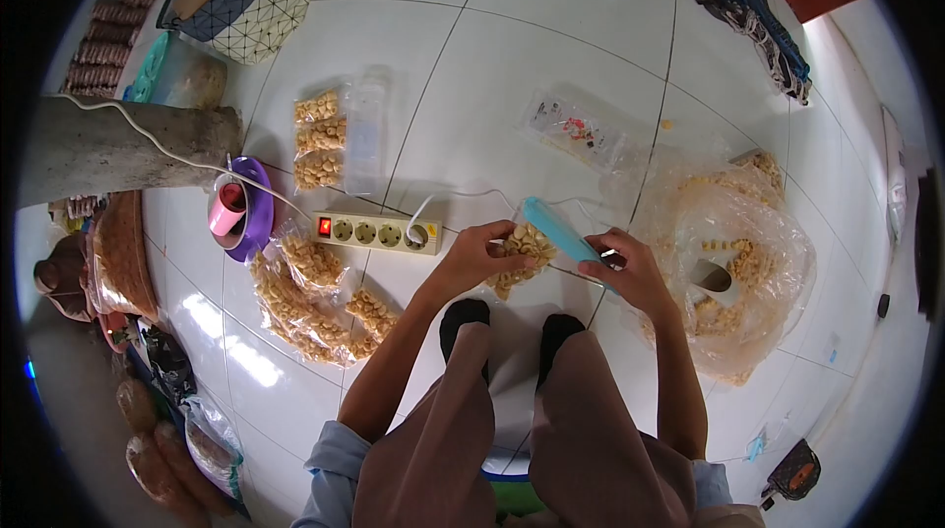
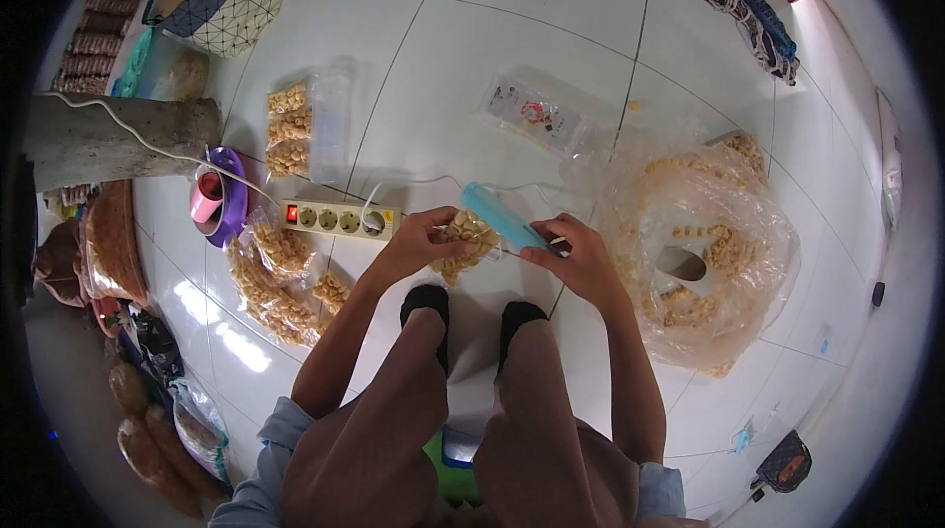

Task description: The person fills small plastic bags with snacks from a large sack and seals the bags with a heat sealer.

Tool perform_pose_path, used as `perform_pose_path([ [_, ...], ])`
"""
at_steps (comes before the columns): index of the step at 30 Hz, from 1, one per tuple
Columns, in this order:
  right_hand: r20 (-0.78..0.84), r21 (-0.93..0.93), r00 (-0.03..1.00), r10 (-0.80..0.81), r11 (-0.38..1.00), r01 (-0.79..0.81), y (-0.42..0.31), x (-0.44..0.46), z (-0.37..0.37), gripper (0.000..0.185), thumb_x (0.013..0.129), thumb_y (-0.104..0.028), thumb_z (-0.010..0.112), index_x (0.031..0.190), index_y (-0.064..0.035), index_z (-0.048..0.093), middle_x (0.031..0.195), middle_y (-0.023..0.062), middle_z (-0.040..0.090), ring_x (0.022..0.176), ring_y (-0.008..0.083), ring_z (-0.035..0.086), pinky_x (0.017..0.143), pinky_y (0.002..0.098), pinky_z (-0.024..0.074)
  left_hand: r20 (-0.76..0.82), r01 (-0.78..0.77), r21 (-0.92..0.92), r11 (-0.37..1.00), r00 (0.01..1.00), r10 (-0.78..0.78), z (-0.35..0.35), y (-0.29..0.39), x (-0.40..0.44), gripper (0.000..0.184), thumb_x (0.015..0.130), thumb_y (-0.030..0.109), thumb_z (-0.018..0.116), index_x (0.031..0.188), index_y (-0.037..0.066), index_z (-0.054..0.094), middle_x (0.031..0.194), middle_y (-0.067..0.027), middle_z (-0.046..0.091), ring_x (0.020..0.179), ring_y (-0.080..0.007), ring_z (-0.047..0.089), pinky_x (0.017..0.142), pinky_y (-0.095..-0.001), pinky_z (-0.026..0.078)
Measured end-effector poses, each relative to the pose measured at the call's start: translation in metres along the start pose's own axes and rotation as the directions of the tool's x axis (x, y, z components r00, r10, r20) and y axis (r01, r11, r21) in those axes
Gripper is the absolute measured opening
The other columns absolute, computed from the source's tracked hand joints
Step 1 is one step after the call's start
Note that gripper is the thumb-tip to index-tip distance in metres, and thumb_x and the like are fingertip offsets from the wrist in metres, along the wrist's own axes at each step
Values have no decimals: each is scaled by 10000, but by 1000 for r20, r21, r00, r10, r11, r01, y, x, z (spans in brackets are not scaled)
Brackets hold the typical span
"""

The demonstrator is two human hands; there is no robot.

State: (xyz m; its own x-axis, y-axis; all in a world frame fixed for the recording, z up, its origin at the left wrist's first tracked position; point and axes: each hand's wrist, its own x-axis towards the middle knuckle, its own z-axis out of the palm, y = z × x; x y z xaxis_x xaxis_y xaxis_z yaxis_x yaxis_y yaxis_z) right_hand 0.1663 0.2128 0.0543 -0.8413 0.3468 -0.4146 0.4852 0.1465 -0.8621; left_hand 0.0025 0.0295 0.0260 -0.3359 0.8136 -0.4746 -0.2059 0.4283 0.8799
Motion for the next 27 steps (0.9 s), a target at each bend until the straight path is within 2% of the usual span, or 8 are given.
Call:
perform_pose_path([
  [3,-18,14,1000,-3,1000,4,-1,0,2,337,723,-184,725,978,15,630,863,84,598,789,164,600,718,284,495,4,25,16,1000,1000,-25,-1,0,0,481,733,216,731,1097,-40,549,971,-90,623,828,-124,608,743,-248,499],
  [19,-137,-7,991,-4,1000,4,4,0,13,343,696,-169,731,977,7,642,820,87,580,726,171,579,691,283,477,-10,57,18,998,998,-57,0,-11,3,466,755,230,717,1093,-42,550,970,-88,622,832,-128,614,732,-245,498],
  [21,-148,-27,989,-8,1000,4,3,0,13,344,694,-170,733,979,1,644,815,85,578,733,171,578,689,284,476,-33,34,25,999,999,-33,0,-12,4,534,716,333,740,1049,-49,569,911,-96,637,788,-144,634,692,-251,498],
  [25,-141,-41,990,-1,999,-5,2,1,13,343,692,-169,733,980,-4,644,820,88,580,741,176,579,688,287,474,-38,23,-6,1000,999,-23,1,-11,4,532,718,333,738,1050,-47,569,908,-96,637,787,-146,635,691,-250,497],
  [27,-118,-77,993,-6,997,-3,3,1,12,342,714,-131,724,1006,17,628,837,77,573,742,146,583,684,262,480,-5,57,15,998,998,-57,-1,-9,4,469,754,238,716,1089,-44,549,964,-86,625,820,-125,616,720,-242,498],
])
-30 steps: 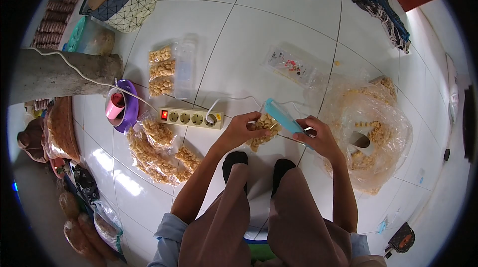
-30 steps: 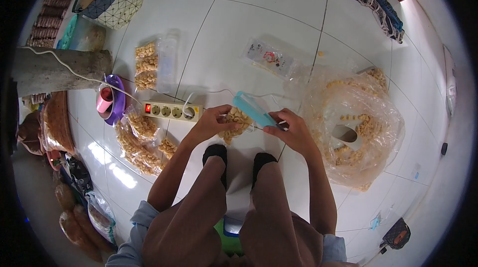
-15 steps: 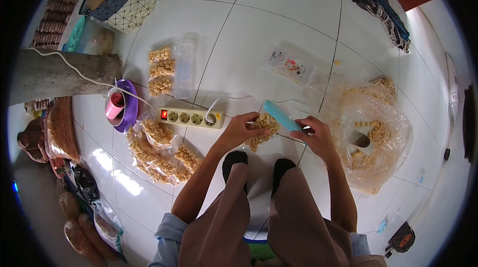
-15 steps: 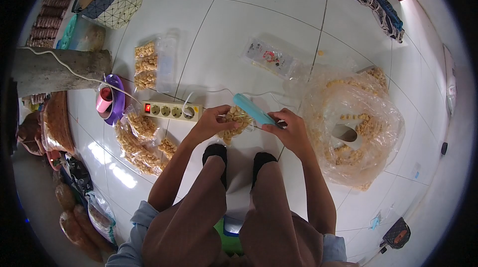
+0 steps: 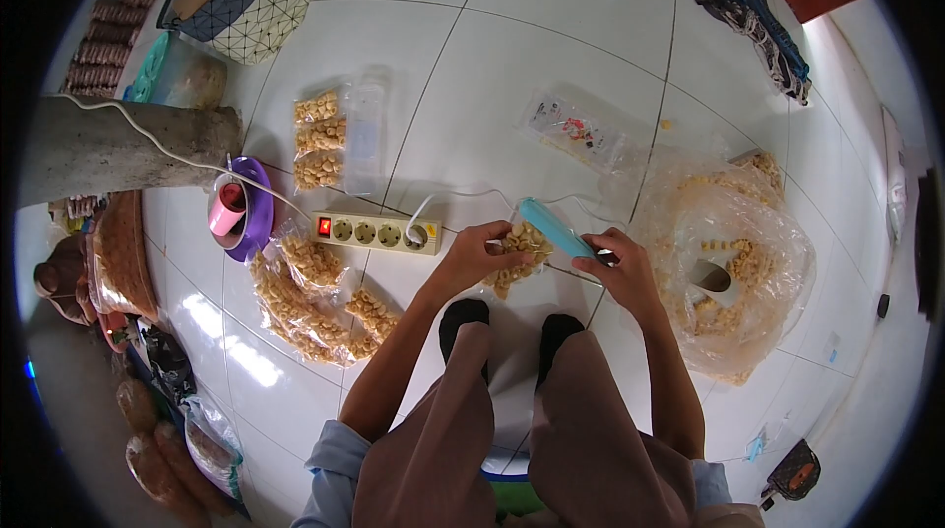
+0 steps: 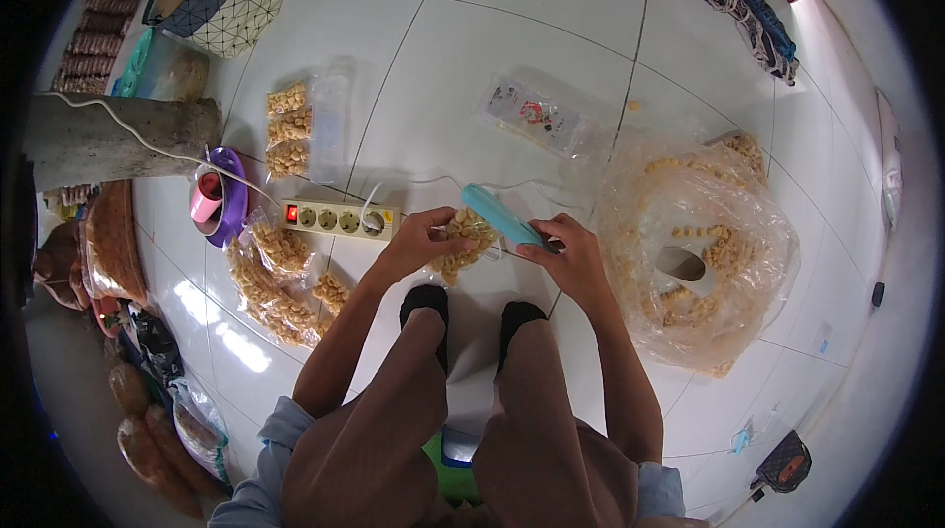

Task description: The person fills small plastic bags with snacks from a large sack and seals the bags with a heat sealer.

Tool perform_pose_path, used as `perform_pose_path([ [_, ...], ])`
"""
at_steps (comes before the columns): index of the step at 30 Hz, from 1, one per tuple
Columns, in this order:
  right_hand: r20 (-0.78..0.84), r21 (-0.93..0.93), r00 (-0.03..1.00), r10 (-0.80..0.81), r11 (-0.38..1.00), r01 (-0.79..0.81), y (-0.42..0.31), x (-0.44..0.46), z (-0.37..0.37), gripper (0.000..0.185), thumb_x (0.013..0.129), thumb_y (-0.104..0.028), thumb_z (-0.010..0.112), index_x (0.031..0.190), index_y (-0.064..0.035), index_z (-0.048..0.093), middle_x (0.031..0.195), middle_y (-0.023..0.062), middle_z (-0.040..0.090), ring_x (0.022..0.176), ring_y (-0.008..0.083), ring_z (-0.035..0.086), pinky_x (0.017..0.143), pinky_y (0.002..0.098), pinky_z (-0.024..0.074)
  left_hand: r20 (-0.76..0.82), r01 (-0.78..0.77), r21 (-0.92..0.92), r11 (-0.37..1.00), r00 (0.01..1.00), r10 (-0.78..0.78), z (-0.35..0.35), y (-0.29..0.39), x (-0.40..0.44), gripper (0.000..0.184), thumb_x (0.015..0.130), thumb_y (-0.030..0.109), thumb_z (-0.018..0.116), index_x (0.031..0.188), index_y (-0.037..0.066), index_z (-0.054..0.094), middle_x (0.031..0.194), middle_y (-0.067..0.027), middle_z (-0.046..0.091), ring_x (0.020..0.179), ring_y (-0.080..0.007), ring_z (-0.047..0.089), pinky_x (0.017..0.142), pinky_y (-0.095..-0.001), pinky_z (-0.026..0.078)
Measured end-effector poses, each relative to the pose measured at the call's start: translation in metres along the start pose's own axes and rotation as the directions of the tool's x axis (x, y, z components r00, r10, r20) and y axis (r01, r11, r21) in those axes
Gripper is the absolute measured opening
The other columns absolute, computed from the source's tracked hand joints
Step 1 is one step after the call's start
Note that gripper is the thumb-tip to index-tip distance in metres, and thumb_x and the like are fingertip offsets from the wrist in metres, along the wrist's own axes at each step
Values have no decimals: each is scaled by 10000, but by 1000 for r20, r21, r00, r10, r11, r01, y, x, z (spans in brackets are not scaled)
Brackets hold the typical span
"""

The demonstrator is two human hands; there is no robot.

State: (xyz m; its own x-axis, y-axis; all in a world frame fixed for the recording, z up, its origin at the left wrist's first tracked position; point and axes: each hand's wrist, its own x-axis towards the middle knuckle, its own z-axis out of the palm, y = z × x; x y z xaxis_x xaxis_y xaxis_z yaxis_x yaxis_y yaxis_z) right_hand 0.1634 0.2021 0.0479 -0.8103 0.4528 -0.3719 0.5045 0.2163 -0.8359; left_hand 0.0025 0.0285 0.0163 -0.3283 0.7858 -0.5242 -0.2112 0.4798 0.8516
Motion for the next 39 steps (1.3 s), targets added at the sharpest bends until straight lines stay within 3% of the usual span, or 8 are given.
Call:
perform_pose_path([
  [16,154,55,988,25,998,-33,19,4,-1,448,739,-223,711,1097,10,575,938,104,565,877,208,571,746,312,486,-18,-15,31,999,1000,15,-1,-3,2,478,739,243,730,1084,-38,557,959,-87,627,824,-128,616,731,-248,506],
  [22,-31,74,999,44,996,-42,40,10,-5,461,739,-242,710,1096,9,563,947,118,552,910,218,562,727,320,485,-53,-20,15,1000,998,21,-3,2,-1,486,730,296,735,1032,-47,568,905,-90,629,792,-133,625,678,-243,489],
  [24,-206,44,976,72,997,-64,42,16,-4,475,724,-254,721,1085,11,563,932,136,542,864,227,560,727,342,469,-75,-45,-91,995,996,38,-2,4,-2,447,748,275,722,1015,-47,566,901,-76,620,792,-127,621,665,-235,484],
  [25,-206,44,976,72,997,-64,44,21,1,475,724,-254,721,1085,11,563,932,136,542,864,227,560,727,342,469,-75,-45,-92,995,996,38,-2,2,-1,447,748,275,722,1015,-47,566,901,-76,620,792,-127,621,665,-235,484],
  [28,-364,-151,931,-20,988,-38,53,39,27,481,707,-242,727,1072,21,554,922,155,514,838,259,534,740,370,441,-110,-32,-130,991,994,18,2,-9,3,394,773,231,697,1050,-13,562,915,-33,612,777,-88,591,671,-222,477],
  [30,-492,-300,845,-209,952,60,49,50,48,476,690,-223,729,1052,27,547,915,163,484,841,294,493,762,388,408,-172,-62,-194,979,985,29,3,-12,3,368,792,216,675,1056,-11,556,921,-32,606,784,-81,578,678,-215,472],
  [34,-407,-470,851,-331,875,116,51,65,58,509,656,-153,735,1072,12,492,942,160,456,899,317,449,792,393,390,-212,-71,-291,954,977,8,2,-19,5,390,785,239,688,1036,-32,562,915,-52,613,791,-83,565,704,-231,468],
  [39,-366,-507,860,-355,851,136,58,69,58,536,648,-110,734,1095,12,464,956,162,447,918,325,441,808,405,388,-205,-92,-391,916,979,11,5,-20,4,391,805,224,668,1076,-28,543,929,-47,611,806,-73,552,724,-227,460],
])
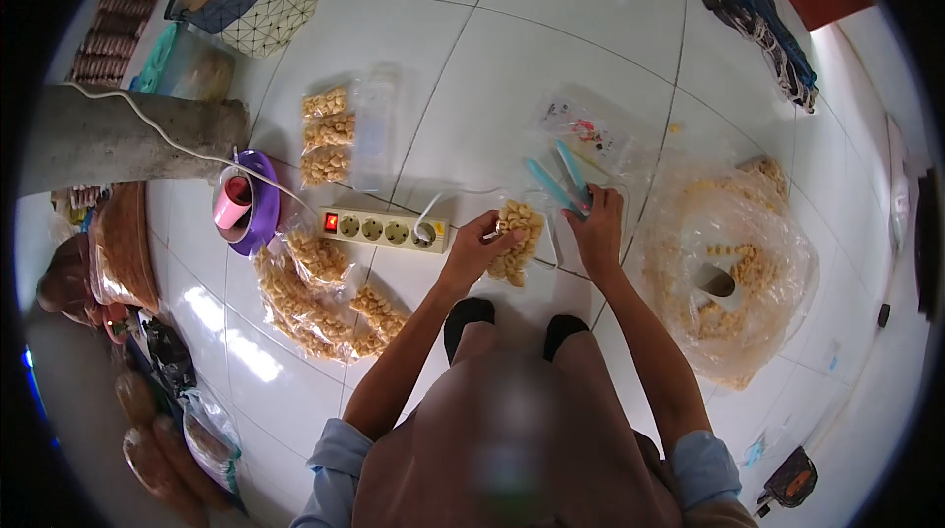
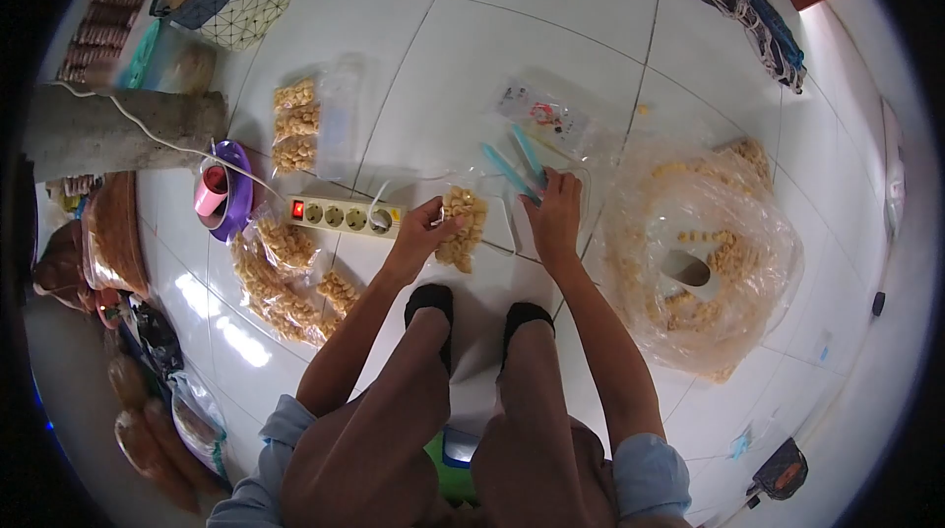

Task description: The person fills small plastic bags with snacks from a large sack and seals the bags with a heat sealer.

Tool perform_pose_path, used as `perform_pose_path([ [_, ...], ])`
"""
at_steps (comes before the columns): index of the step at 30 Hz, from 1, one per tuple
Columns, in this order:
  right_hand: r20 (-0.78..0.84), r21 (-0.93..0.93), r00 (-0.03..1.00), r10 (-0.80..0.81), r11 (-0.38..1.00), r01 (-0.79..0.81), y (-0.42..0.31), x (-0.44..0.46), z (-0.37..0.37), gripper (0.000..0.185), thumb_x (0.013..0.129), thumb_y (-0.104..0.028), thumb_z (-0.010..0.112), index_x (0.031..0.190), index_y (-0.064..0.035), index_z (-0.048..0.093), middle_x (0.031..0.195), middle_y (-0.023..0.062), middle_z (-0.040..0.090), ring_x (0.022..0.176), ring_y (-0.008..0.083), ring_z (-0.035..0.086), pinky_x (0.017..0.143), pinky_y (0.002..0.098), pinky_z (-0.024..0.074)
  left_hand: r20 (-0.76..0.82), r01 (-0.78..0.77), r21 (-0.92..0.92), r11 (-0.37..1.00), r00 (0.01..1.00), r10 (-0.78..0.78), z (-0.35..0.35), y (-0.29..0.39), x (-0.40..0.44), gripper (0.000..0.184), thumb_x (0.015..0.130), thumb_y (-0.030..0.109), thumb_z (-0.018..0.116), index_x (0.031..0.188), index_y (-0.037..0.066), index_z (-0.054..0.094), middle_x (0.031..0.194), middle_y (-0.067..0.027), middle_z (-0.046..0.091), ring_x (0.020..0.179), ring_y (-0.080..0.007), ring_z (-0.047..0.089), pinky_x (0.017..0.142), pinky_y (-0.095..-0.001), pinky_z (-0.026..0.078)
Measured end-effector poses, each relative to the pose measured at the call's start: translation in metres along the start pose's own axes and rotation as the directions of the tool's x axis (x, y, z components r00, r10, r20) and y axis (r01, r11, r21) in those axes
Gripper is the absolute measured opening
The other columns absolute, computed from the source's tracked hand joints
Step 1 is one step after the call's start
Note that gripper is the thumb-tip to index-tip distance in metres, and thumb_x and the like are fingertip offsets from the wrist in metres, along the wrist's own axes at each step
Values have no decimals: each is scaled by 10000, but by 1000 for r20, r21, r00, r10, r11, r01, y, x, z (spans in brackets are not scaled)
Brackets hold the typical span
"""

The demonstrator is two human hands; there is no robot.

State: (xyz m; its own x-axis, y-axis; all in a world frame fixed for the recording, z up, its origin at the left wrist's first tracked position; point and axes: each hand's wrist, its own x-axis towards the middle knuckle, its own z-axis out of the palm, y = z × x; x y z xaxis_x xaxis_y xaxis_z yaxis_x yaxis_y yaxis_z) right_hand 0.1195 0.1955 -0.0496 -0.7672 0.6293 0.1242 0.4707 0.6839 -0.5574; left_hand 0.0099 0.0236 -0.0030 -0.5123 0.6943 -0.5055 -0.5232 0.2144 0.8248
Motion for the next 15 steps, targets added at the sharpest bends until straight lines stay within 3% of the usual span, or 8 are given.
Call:
perform_pose_path([
  [5,32,-23,999,22,1000,-21,2,-2,3,583,655,-127,738,1140,12,446,975,171,449,934,325,440,824,411,386,8,-3,-1,1000,1000,3,-1,3,-4,366,833,201,631,1108,-16,525,935,-43,604,826,-73,558,717,-225,467],
  [7,-13,-92,1000,3,996,-4,-5,-2,-2,555,730,-171,706,1183,1,434,1020,163,452,971,309,438,853,401,375,8,-9,35,999,1000,9,-1,3,-5,338,856,178,598,1129,-4,514,939,-40,597,837,-78,567,709,-228,476],
  [8,-10,-88,1000,-6,996,5,-10,-4,-5,555,730,-171,706,1183,1,434,1020,163,452,971,309,438,853,401,375,5,-3,-84,996,1000,3,-1,3,-6,345,861,172,589,1146,-1,501,976,-48,590,861,-85,565,719,-232,475],
  [10,43,318,981,188,929,-191,-36,-9,-20,538,808,-213,648,1239,-13,395,1082,140,450,1000,249,455,846,354,398,-17,-11,-210,978,1000,8,-1,7,-9,351,866,165,581,1162,1,487,1012,-56,583,884,-91,563,730,-236,474],
  [11,51,322,985,168,930,-175,-51,-12,-28,538,808,-213,648,1239,-13,395,1082,140,450,1000,249,455,846,354,398,-28,-41,-258,965,999,35,-1,11,-13,376,855,166,597,1169,-6,479,993,-50,592,872,-94,565,728,-237,471],
  [12,274,591,945,181,743,-314,-69,-16,-36,544,825,-226,630,1256,-18,371,1111,134,445,1003,216,463,836,323,410,-43,-73,-304,950,997,63,-2,16,-19,402,844,167,613,1175,-13,470,974,-44,601,859,-97,567,726,-238,467],
  [13,486,744,867,109,469,-476,-89,-19,-42,550,843,-239,612,1274,-23,348,1139,129,440,1005,183,471,826,291,421,-68,-91,-308,947,995,74,-4,22,-27,402,844,167,613,1175,-13,470,974,-44,601,859,-97,567,726,-238,467],
  [15,517,728,856,-6,529,-436,-124,-17,-46,585,834,-230,624,1288,-26,316,1140,128,457,971,161,506,780,278,462,-114,-183,-264,947,981,158,-12,34,-43,412,863,156,579,1218,1,439,1065,-71,570,932,-116,553,784,-262,460],
])
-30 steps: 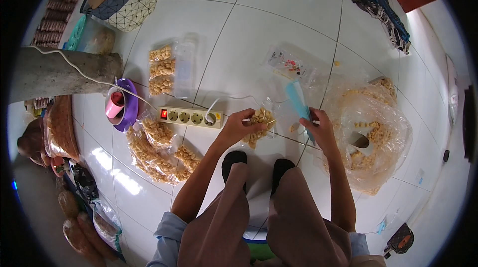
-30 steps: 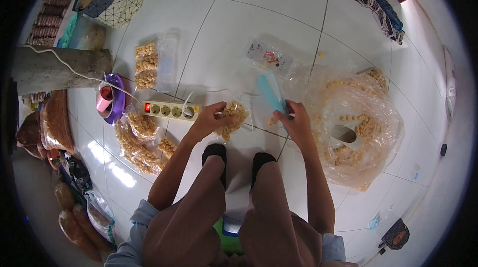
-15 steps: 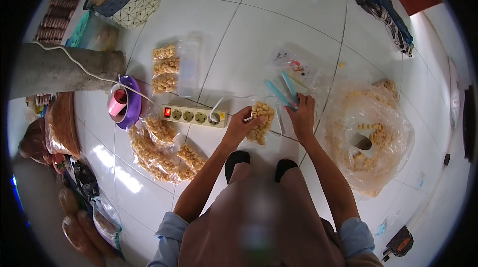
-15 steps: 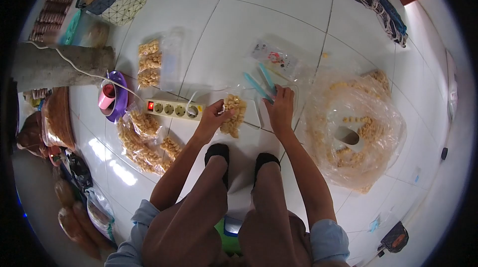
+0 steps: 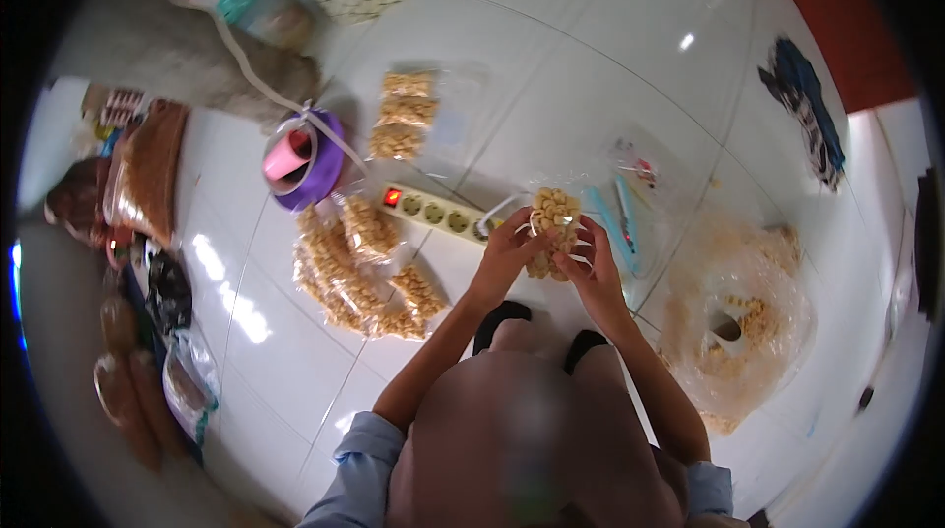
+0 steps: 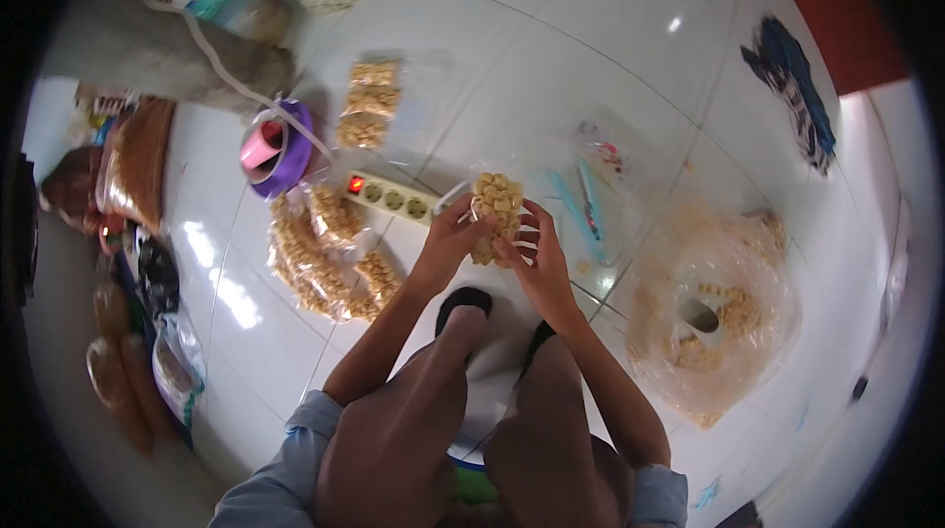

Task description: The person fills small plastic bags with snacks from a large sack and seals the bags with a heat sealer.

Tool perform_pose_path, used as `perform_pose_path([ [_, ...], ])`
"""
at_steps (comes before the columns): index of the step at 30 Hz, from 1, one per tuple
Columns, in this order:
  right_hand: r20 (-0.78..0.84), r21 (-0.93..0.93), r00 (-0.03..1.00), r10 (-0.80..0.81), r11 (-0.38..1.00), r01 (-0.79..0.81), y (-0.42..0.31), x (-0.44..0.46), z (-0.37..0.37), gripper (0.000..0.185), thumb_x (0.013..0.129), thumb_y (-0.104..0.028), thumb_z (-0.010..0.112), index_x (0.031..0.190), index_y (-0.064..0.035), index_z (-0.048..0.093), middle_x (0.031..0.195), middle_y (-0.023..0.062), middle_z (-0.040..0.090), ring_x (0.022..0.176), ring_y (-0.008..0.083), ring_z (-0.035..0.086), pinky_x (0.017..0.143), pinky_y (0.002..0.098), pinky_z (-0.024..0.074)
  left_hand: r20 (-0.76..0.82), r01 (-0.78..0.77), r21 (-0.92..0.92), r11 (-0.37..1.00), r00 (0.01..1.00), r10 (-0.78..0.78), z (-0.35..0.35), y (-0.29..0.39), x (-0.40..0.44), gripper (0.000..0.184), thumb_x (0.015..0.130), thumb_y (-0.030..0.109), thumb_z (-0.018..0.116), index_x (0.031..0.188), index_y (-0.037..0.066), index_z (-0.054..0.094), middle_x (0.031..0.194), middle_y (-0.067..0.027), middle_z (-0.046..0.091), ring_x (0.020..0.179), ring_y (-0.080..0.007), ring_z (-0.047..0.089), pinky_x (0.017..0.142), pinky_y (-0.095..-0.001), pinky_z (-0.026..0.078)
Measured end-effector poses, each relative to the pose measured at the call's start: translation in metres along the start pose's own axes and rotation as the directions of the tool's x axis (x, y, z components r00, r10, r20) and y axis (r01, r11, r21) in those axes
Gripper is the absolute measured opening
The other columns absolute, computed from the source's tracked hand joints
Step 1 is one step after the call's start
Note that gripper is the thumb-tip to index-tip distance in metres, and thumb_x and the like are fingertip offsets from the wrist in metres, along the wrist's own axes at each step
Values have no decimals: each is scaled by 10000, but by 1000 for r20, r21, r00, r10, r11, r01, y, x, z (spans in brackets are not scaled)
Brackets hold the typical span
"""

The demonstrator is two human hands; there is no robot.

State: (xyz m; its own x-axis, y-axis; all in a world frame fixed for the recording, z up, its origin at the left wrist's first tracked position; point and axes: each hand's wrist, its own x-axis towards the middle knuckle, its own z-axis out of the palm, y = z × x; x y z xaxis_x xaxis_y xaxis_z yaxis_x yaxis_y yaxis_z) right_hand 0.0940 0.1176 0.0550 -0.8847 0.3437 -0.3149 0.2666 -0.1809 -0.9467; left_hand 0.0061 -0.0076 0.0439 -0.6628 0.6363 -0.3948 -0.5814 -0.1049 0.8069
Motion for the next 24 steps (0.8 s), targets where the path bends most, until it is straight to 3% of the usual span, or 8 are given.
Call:
perform_pose_path([
  [2,109,-100,992,-56,993,67,-18,6,29,571,829,-219,629,1274,-25,328,1103,123,496,930,181,538,754,301,483,-55,-61,80,995,996,65,-14,18,-19,458,857,155,587,1253,13,406,1062,-81,571,951,-128,545,800,-271,454],
  [4,198,-178,976,-89,976,125,-32,12,62,553,827,-198,626,1260,-16,334,1056,123,526,888,192,560,730,311,496,-217,-259,298,919,919,329,-30,36,-42,498,848,140,598,1276,32,367,1054,-95,571,974,-138,535,799,-277,453],
  [7,366,-241,909,-201,923,301,-34,18,119,523,824,-189,626,1235,-8,357,1003,131,551,870,197,571,707,304,491,-445,-281,307,909,803,398,-73,35,-83,512,819,131,638,1242,49,361,1024,-96,571,960,-155,534,780,-289,458],
  [10,491,-349,869,-60,901,260,0,14,169,467,802,-159,641,1173,-7,399,954,139,574,860,215,583,689,318,483,-615,-285,334,899,656,437,-118,1,-122,475,795,131,671,1181,52,406,1009,-101,560,926,-160,548,743,-284,474],
  [12,497,-451,864,-75,829,331,54,16,191,437,763,-125,666,1111,-11,429,909,138,590,835,242,592,682,339,475,-725,-120,373,920,581,370,-140,-27,-140,461,796,140,673,1174,47,426,1009,-102,557,911,-170,559,745,-290,481],
  [18,515,-525,850,110,824,212,121,18,229,474,691,-65,700,1080,-6,435,949,153,554,848,296,551,753,372,454,-843,-61,326,943,433,320,-163,-67,-151,484,774,39,664,1198,41,431,1062,-133,537,951,-192,559,744,-294,515],
  [20,471,-516,881,-46,795,318,130,16,233,476,687,-49,696,1084,-6,436,992,160,509,908,313,520,782,380,443,-786,0,520,854,392,478,-165,-71,-148,479,739,-19,645,1170,31,441,1092,-139,519,906,-243,587,733,-318,525],
  [24,459,-533,886,-67,777,335,126,12,231,482,697,-41,681,1107,-3,431,1022,165,469,955,320,491,804,385,432,-783,28,577,816,304,543,-158,-70,-141,466,713,-52,641,1136,31,464,1055,-126,485,994,-259,515,737,-312,517],
])
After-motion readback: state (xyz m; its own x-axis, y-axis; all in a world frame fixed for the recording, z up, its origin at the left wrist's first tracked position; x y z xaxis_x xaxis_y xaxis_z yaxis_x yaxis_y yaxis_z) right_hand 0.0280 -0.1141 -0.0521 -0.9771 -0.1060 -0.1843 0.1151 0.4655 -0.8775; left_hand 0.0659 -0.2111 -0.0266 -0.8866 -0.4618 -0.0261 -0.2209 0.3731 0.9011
